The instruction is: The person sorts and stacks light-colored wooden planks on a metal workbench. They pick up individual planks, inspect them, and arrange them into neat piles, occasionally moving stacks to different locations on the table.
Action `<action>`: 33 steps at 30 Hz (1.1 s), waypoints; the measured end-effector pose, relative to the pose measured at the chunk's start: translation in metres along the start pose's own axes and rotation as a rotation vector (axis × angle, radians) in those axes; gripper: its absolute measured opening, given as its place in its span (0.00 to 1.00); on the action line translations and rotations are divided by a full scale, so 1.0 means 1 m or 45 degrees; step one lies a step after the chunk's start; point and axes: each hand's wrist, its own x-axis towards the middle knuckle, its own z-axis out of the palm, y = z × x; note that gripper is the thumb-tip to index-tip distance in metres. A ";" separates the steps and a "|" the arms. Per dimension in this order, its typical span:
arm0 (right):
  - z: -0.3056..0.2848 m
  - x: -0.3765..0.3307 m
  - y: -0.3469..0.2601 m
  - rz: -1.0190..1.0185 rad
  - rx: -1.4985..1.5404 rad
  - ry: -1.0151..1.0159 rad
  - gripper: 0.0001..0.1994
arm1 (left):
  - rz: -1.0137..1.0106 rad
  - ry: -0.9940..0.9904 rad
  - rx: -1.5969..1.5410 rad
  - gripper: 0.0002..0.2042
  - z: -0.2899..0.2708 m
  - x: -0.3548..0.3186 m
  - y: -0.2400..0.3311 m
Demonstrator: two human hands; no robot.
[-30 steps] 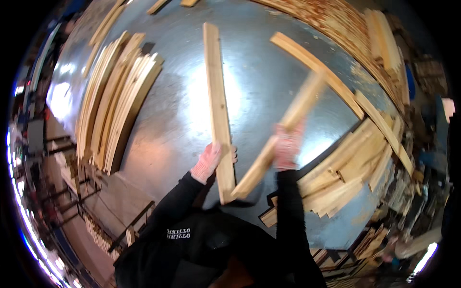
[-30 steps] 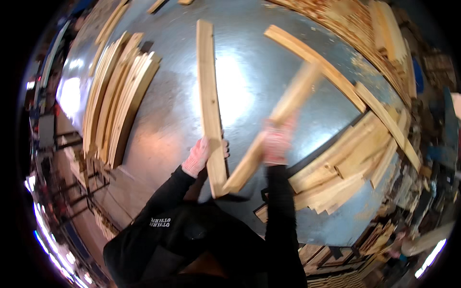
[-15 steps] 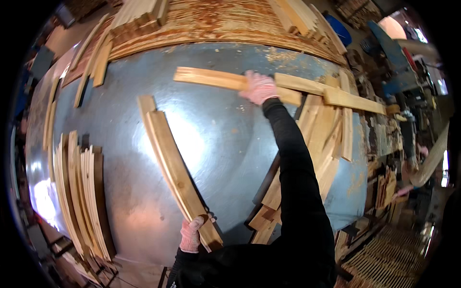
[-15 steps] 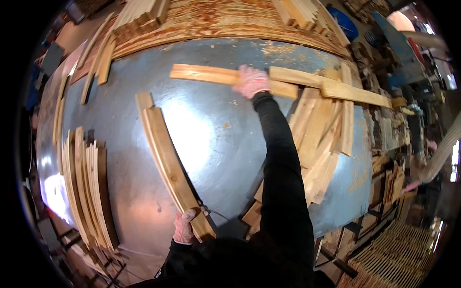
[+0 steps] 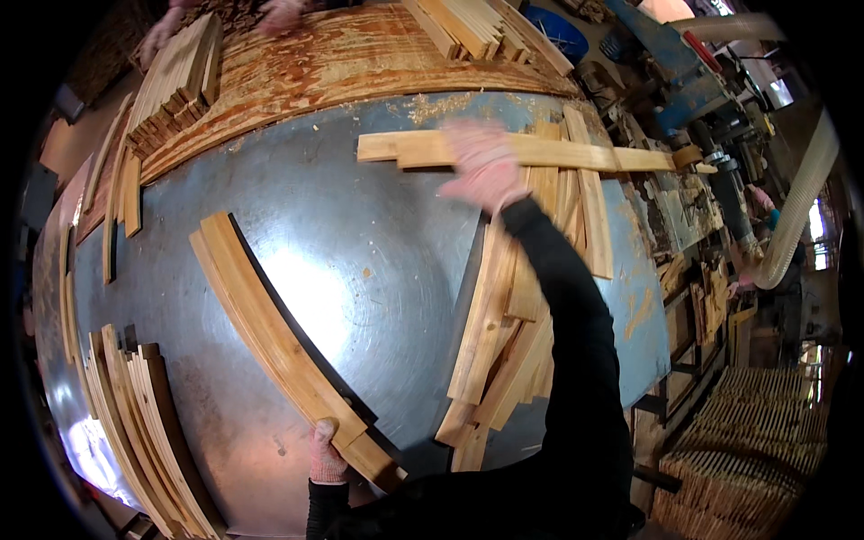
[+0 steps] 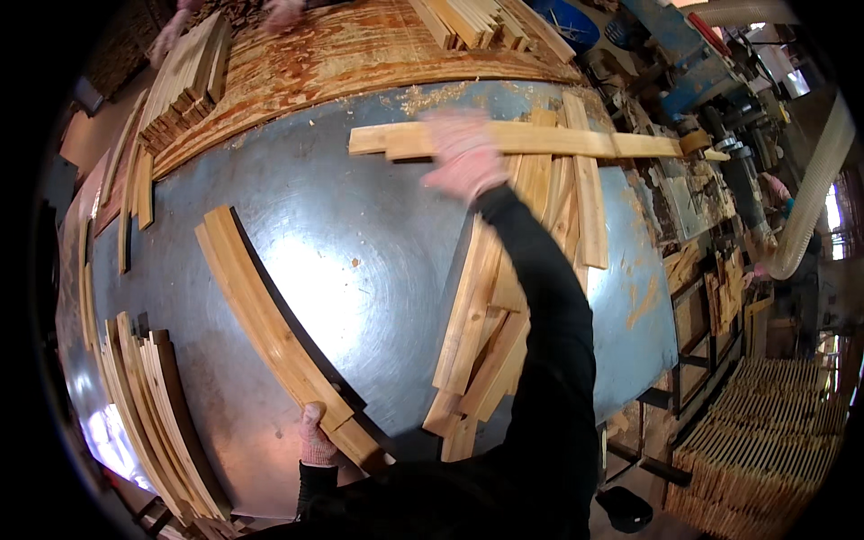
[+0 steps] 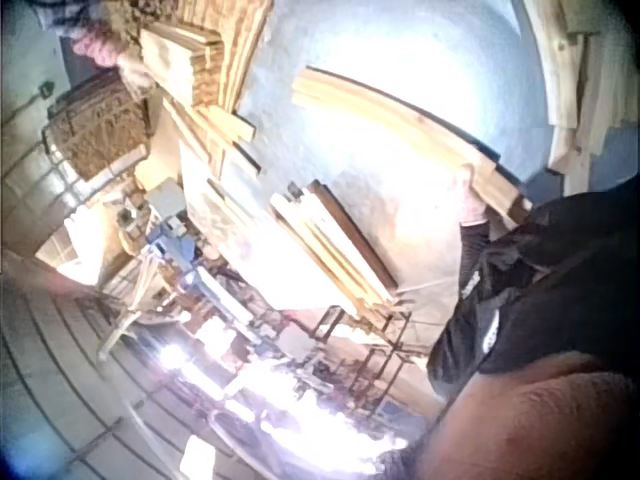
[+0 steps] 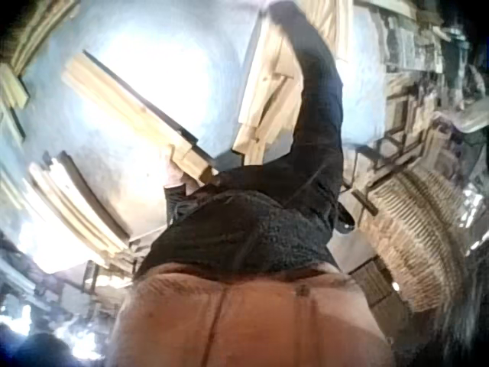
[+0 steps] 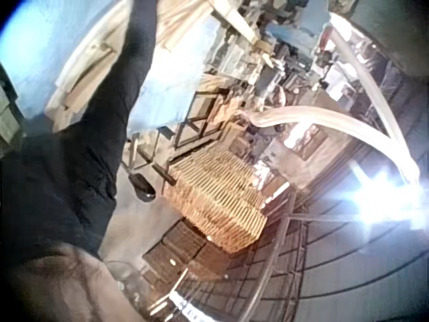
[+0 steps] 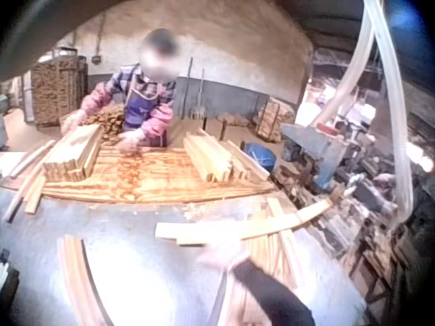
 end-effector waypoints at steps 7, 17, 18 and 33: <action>0.071 -0.013 0.103 0.490 -0.430 -0.675 0.37 | 0.146 0.316 0.148 0.25 0.006 -0.002 -0.013; 0.052 -0.062 -0.156 0.879 2.428 -1.302 0.23 | 0.187 0.587 0.827 0.16 0.040 -0.018 0.026; 0.056 -0.068 -0.165 0.993 2.625 -1.232 0.22 | 0.163 0.595 0.912 0.18 0.044 -0.020 0.032; 0.045 -0.134 -0.323 0.722 0.941 -1.041 0.43 | 0.134 0.081 -0.006 0.31 -0.041 -0.097 0.051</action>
